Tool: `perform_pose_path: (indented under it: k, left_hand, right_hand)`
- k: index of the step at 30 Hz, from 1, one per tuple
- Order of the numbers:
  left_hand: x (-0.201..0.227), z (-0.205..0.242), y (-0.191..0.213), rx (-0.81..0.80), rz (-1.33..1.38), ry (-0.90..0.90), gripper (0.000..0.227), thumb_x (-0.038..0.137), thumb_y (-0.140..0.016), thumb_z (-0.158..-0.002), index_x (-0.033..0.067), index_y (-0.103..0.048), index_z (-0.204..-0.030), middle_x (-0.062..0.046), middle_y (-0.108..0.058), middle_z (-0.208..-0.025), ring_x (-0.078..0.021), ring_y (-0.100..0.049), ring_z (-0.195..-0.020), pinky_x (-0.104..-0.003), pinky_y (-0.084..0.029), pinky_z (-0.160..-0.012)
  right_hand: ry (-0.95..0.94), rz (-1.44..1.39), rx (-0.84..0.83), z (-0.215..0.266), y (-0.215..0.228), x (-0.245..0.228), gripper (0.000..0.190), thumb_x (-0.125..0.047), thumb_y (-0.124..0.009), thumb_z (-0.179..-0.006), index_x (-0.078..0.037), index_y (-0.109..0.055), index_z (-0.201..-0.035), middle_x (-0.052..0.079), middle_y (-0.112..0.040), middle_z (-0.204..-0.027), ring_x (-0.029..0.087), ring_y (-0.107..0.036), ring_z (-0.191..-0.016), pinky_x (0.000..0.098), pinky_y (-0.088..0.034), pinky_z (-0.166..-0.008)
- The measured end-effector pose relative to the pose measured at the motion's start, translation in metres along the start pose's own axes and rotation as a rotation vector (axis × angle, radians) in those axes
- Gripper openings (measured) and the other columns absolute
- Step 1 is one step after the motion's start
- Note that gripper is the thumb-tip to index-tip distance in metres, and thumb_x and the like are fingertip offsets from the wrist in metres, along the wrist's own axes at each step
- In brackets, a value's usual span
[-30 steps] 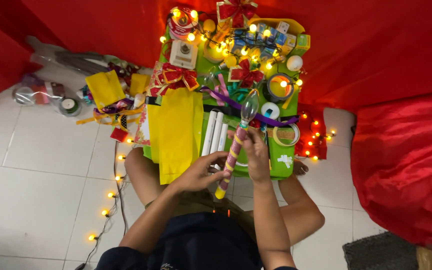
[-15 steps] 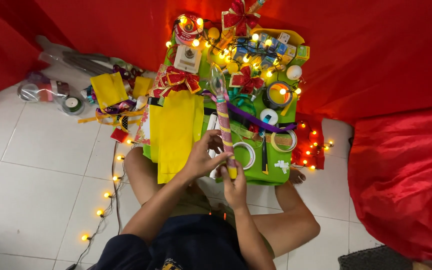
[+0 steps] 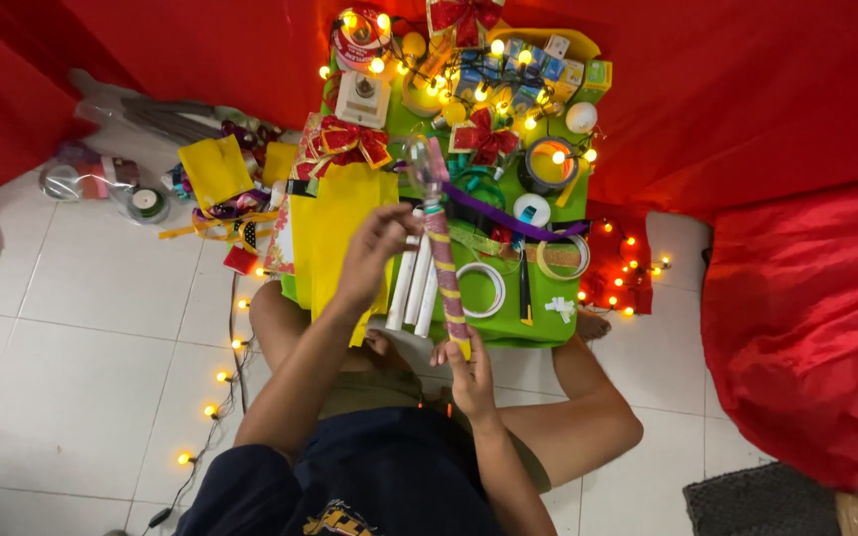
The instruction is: A person is decorating a craft board by wrapping sticks with decorative paper and attaching them using tape.
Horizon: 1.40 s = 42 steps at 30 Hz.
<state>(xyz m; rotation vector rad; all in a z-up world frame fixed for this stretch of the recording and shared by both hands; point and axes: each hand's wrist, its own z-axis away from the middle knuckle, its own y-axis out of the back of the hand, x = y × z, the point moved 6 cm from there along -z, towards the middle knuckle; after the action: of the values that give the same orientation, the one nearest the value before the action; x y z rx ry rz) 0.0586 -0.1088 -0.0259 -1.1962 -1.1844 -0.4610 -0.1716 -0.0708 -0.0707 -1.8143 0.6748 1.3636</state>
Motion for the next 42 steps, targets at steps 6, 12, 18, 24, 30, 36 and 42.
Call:
perform_pose_path:
  k: [6,12,18,24,30,36,42]
  left_hand:
    - [0.015,-0.006,0.018,0.103,0.106,0.111,0.033,0.029,-0.061,-0.103,0.0101,-0.056,-0.129,-0.001,-0.066,-0.114,-0.0156,-0.068,-0.106,-0.032,-0.059,-0.092]
    - [-0.007,-0.004,0.052,0.022,0.153,0.108,0.049,0.026,-0.069,-0.098,0.0089,-0.050,-0.140,-0.016,-0.067,-0.123,-0.0254,-0.067,-0.116,-0.038,-0.057,-0.098]
    - [-0.013,0.009,0.051,-0.001,0.247,0.102,0.064,0.036,-0.069,-0.095,0.0061,-0.043,-0.145,-0.019,-0.061,-0.135,-0.0240,-0.066,-0.119,-0.038,-0.060,-0.098]
    - [0.011,0.003,0.077,0.138,0.454,-0.026,0.071,0.053,-0.071,-0.090,0.0120,-0.045,-0.143,-0.015,-0.061,-0.132,-0.0269,-0.066,-0.117,-0.044,-0.058,-0.102]
    - [0.007,0.001,0.102,0.200,0.389,-0.056,0.050,0.041,-0.066,-0.098,0.0132,-0.052,-0.138,-0.011,-0.067,-0.122,-0.0247,-0.067,-0.114,-0.043,-0.058,-0.102]
    - [0.002,0.001,0.099,0.139,0.410,-0.012,0.050,0.043,-0.061,-0.100,0.0123,-0.052,-0.139,-0.013,-0.068,-0.121,-0.0245,-0.067,-0.112,-0.042,-0.057,-0.102]
    - [0.016,0.002,0.083,0.057,0.467,0.037,0.057,0.045,-0.063,-0.097,0.0119,-0.052,-0.143,-0.016,-0.068,-0.124,-0.0276,-0.068,-0.113,-0.045,-0.057,-0.102]
  right_hand:
    - [-0.055,0.035,-0.053,0.012,-0.003,0.009,0.040,-0.016,-0.052,-0.107,0.011,-0.051,-0.136,0.010,-0.056,-0.074,0.023,-0.064,-0.074,0.0392,-0.056,-0.078]
    - [-0.119,0.085,-0.136,0.010,0.000,0.009,0.042,-0.018,-0.053,-0.107,0.012,-0.052,-0.135,0.010,-0.058,-0.072,0.024,-0.066,-0.075,0.0400,-0.056,-0.080]
    - [-0.168,0.061,-0.182,-0.005,-0.019,0.017,0.043,-0.020,-0.051,-0.108,0.011,-0.053,-0.136,0.010,-0.060,-0.073,0.024,-0.068,-0.078,0.0401,-0.055,-0.083]
    - [-0.201,0.068,-0.271,-0.023,-0.032,0.028,0.044,-0.024,-0.052,-0.107,0.010,-0.055,-0.136,0.010,-0.061,-0.071,0.023,-0.068,-0.076,0.0387,-0.055,-0.079]
    - [-0.229,0.080,-0.308,-0.021,-0.028,0.035,0.042,-0.023,-0.053,-0.106,0.008,-0.057,-0.134,0.010,-0.063,-0.070,0.023,-0.070,-0.076,0.0369,-0.056,-0.078]
    - [-0.215,-0.159,-0.311,-0.017,-0.033,0.037,0.040,-0.021,-0.047,-0.108,0.015,-0.056,-0.123,0.013,-0.059,-0.062,0.028,-0.068,-0.071,0.0353,-0.054,-0.072]
    - [-0.287,-0.402,-0.299,-0.006,-0.029,0.046,0.041,-0.021,-0.043,-0.108,0.018,-0.054,-0.116,0.012,-0.053,-0.056,0.031,-0.065,-0.066,0.0365,-0.051,-0.067]
